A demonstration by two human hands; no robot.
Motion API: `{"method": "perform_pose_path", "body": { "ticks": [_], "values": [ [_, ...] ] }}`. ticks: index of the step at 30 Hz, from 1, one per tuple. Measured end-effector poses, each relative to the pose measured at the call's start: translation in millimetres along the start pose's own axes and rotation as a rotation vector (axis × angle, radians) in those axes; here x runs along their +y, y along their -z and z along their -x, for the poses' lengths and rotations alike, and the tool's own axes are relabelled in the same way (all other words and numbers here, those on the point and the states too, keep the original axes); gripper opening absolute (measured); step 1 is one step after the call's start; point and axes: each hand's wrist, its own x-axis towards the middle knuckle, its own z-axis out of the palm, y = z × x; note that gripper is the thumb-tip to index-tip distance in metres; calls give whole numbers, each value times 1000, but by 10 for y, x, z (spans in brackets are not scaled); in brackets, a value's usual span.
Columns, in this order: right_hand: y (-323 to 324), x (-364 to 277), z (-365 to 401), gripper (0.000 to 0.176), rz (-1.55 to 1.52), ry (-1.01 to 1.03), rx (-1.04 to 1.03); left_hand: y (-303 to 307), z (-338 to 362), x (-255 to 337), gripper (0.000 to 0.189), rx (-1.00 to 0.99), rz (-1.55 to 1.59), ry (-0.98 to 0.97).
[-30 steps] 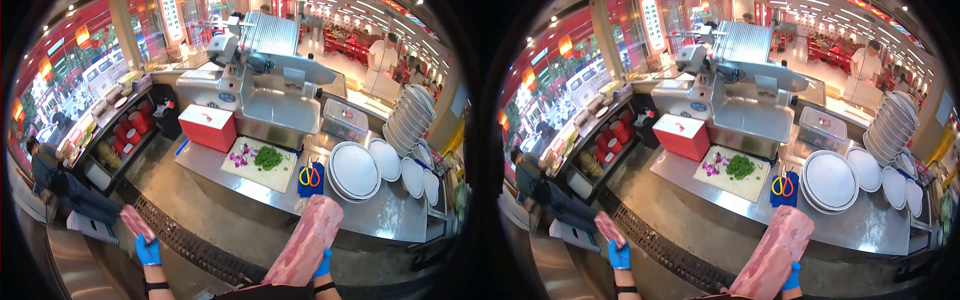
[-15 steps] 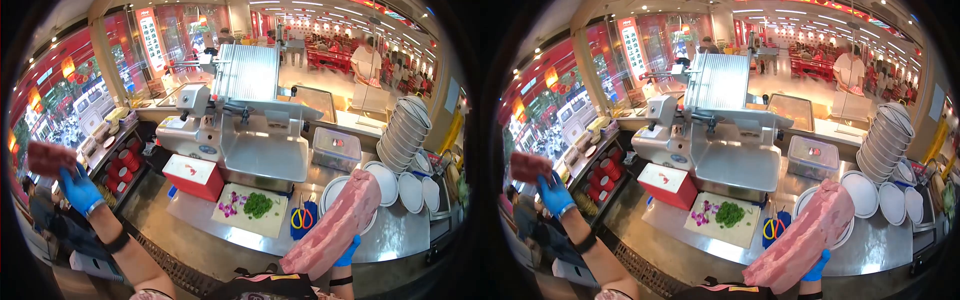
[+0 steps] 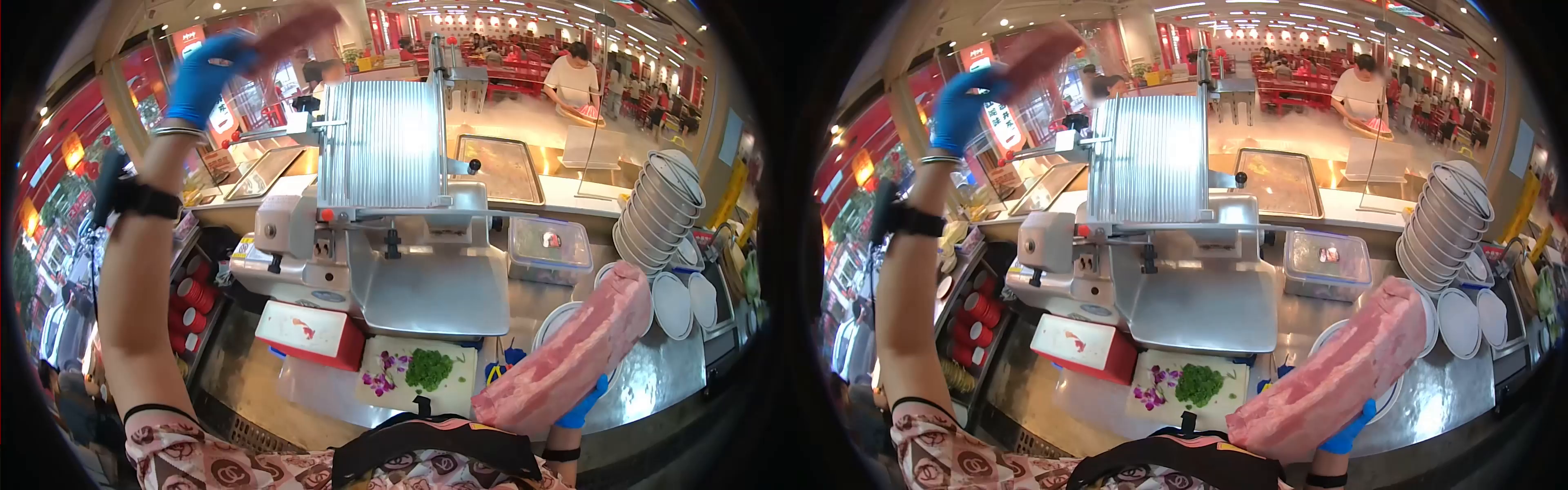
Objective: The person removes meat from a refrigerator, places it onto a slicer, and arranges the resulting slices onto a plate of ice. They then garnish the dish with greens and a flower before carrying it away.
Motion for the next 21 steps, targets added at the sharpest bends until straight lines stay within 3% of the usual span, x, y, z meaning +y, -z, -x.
{"method": "perform_pose_path", "body": {
  "ticks": [1, 3, 5, 7, 9, 13, 15, 17, 20, 21],
  "values": [
    [-63, -1, 68, 80, 53, 32, -36, -336, 60, -81, 23, -91, -316, 46],
    [-3, 27, 155, 80, 105, 74, -63, -886, 151, -73, 21, -441, -394, -103],
    [187, -2, 255, 79, 170, 180, 103, -1291, 265, -117, 21, -639, -363, -123],
    [235, 23, 354, 77, 210, 209, 89, -1597, 313, -188, 22, -794, -333, -112],
    [168, 36, 415, 75, 251, 215, -7, -1817, 331, -276, 19, -806, -298, -123],
    [91, 115, 466, 74, 302, 324, 131, -2197, 268, -519, 23, -932, -302, -117],
    [79, 130, 426, 75, 320, 342, 199, -2353, 395, -603, 30, -1007, -62, -129],
    [51, 118, 427, 75, 345, 357, 271, -2463, 486, -701, 39, -1351, -180, -35],
    [-171, 158, 219, 76, 294, 292, 179, -2324, 467, -652, 40, -1407, -100, 43],
    [-263, 155, 135, 75, 320, 269, 121, -2237, 446, -631, 39, -1321, -20, 94]
  ]
}}
